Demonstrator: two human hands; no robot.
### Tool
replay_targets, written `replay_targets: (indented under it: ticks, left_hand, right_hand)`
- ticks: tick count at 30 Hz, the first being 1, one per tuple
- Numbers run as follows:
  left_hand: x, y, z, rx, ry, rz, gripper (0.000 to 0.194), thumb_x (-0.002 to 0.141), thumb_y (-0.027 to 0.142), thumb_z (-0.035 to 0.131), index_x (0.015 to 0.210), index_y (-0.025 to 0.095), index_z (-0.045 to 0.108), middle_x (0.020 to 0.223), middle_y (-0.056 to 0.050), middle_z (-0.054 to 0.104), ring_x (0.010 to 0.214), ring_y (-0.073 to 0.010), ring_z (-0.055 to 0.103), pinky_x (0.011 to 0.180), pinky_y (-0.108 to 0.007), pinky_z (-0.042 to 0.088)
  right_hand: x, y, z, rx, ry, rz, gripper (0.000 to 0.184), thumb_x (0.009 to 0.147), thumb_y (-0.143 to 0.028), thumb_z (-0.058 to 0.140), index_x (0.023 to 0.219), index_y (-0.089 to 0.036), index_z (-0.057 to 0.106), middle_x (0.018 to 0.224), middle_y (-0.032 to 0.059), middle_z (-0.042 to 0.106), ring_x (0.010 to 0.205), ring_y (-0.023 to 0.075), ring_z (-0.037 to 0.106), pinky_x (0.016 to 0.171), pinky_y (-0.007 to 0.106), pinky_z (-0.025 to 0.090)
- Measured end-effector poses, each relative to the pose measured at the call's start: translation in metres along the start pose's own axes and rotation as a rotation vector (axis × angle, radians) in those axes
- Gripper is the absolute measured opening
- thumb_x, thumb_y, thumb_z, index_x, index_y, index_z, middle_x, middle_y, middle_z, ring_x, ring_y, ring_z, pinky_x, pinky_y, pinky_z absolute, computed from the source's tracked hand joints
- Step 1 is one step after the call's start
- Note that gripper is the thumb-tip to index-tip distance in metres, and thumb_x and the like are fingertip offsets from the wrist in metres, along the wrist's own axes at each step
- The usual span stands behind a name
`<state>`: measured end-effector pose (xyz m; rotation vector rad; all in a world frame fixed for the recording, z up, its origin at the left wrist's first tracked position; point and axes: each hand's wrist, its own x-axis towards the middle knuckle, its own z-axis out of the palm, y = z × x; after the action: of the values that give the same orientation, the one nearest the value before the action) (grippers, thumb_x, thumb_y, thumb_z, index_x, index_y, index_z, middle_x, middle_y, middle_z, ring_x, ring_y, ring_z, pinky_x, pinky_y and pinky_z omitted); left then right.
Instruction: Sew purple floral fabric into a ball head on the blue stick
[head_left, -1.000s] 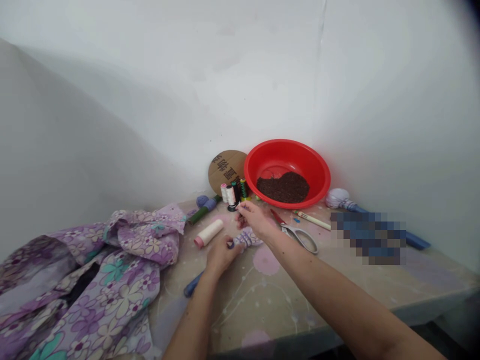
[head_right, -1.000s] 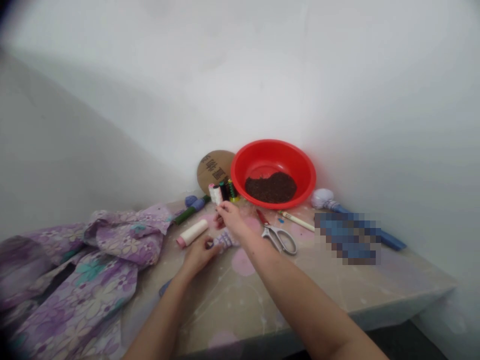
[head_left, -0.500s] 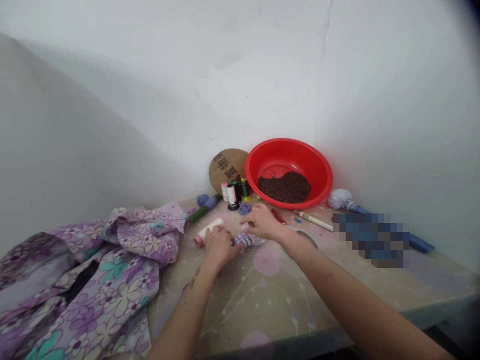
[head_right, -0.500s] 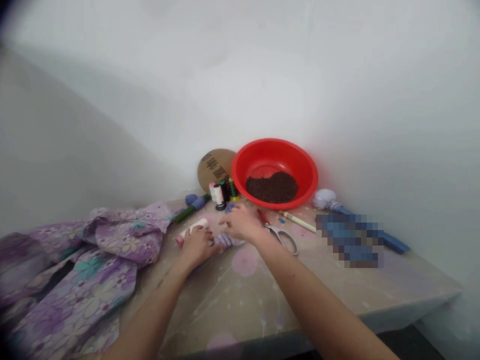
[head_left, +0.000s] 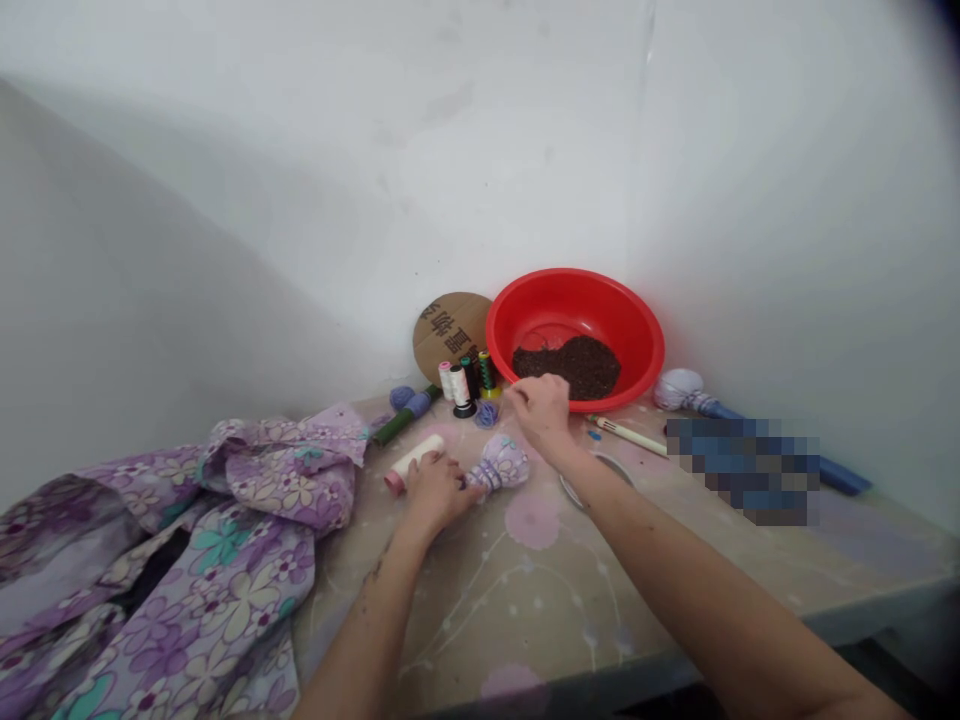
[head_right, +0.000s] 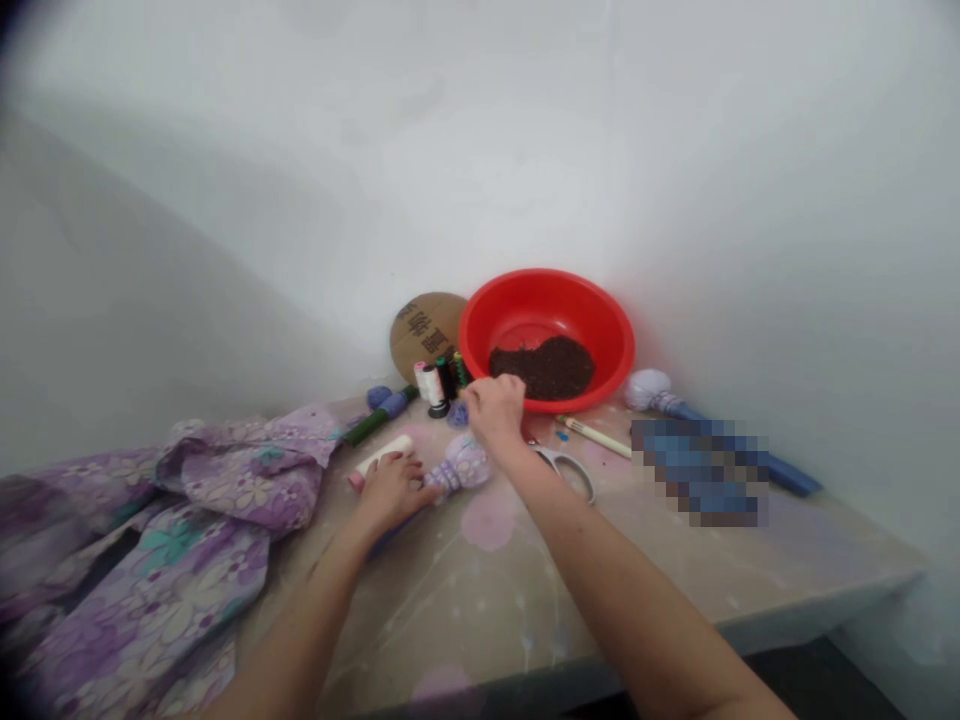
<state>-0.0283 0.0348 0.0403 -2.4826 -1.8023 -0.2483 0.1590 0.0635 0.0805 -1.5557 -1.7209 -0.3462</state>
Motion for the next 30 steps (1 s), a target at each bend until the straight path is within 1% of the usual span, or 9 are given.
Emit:
replay_targets:
  ticks: [3,6,9,13,17,21,23,25,30]
  left_hand:
    - [-0.001,0.001,-0.001,-0.006,0.006,0.003,0.043,0.066,0.057,0.046,0.086,0.024,0.066,0.105,-0.003,0.06,0.11,-0.0285,0.037,0.091,-0.042,0.027]
    - [-0.001,0.002,-0.002,0.011,0.015,0.008,0.04,0.066,0.055,0.047,0.083,0.024,0.067,0.104,-0.005,0.061,0.111,-0.0293,0.037,0.092,-0.046,0.024]
    - [-0.001,0.004,-0.004,0.027,0.036,0.019,0.036,0.068,0.052,0.047,0.078,0.024,0.068,0.105,-0.005,0.06,0.111,-0.0288,0.036,0.094,-0.048,0.02]
    - [-0.001,0.005,-0.006,0.043,0.058,0.03,0.035,0.07,0.05,0.045,0.074,0.024,0.068,0.106,-0.003,0.059,0.113,-0.0285,0.034,0.094,-0.049,0.019]
    - [-0.003,0.005,-0.006,0.043,0.044,0.015,0.036,0.069,0.053,0.046,0.077,0.026,0.068,0.109,-0.003,0.058,0.113,-0.0286,0.034,0.094,-0.049,0.019]
    - [-0.004,0.005,-0.005,0.021,0.017,-0.014,0.039,0.068,0.055,0.045,0.085,0.027,0.067,0.112,-0.003,0.057,0.115,-0.0272,0.033,0.095,-0.048,0.019]
    - [-0.004,0.005,-0.005,0.021,-0.003,-0.026,0.04,0.067,0.056,0.046,0.086,0.027,0.066,0.114,-0.003,0.056,0.116,-0.0272,0.032,0.097,-0.047,0.018]
    - [-0.003,0.005,-0.006,0.023,-0.01,-0.027,0.04,0.066,0.056,0.048,0.086,0.026,0.067,0.114,-0.003,0.055,0.116,-0.0276,0.031,0.097,-0.046,0.018]
    - [-0.002,0.005,-0.006,0.015,-0.001,-0.021,0.038,0.067,0.054,0.048,0.084,0.026,0.067,0.112,-0.003,0.057,0.115,-0.028,0.032,0.096,-0.045,0.02]
  right_hand:
    - [0.002,0.006,-0.009,-0.18,0.018,0.024,0.026,0.08,-0.02,0.038,0.08,-0.018,0.063,0.075,0.0083,0.063,0.079,0.0211,0.044,0.08,0.038,0.018]
    - [-0.007,-0.002,-0.014,-0.24,-0.201,-0.224,0.021,0.074,-0.015,0.044,0.081,-0.017,0.063,0.069,0.009,0.062,0.076,0.021,0.045,0.08,0.038,0.018]
    - [-0.019,-0.017,-0.011,-0.133,-0.369,-0.518,0.018,0.072,-0.021,0.049,0.08,-0.02,0.065,0.072,0.0073,0.064,0.079,0.0208,0.046,0.082,0.037,0.019]
    - [-0.028,-0.028,0.005,-0.086,-0.493,-0.688,0.014,0.07,-0.019,0.052,0.071,-0.02,0.066,0.072,0.0048,0.064,0.077,0.0187,0.046,0.085,0.037,0.017]
    - [-0.026,-0.022,0.017,-0.035,-0.49,-0.602,0.015,0.073,-0.023,0.052,0.068,-0.018,0.065,0.07,0.0051,0.064,0.075,0.0177,0.046,0.08,0.034,0.021]
    - [-0.015,-0.006,0.006,-0.057,-0.104,-0.108,0.026,0.08,-0.03,0.042,0.076,-0.017,0.064,0.078,0.0081,0.061,0.08,0.0207,0.043,0.075,0.034,0.023]
    - [-0.009,0.0,-0.002,-0.132,0.024,0.031,0.029,0.082,-0.029,0.037,0.077,-0.017,0.064,0.079,0.0092,0.061,0.081,0.0222,0.042,0.076,0.037,0.021]
    - [-0.007,0.002,-0.008,-0.18,-0.029,-0.041,0.028,0.081,-0.025,0.037,0.079,-0.018,0.064,0.078,0.0091,0.061,0.081,0.0222,0.042,0.077,0.038,0.02]
    - [-0.018,-0.012,-0.005,-0.084,-0.358,-0.499,0.024,0.073,-0.025,0.048,0.091,-0.023,0.063,0.08,0.0063,0.064,0.083,0.0209,0.044,0.082,0.037,0.019]
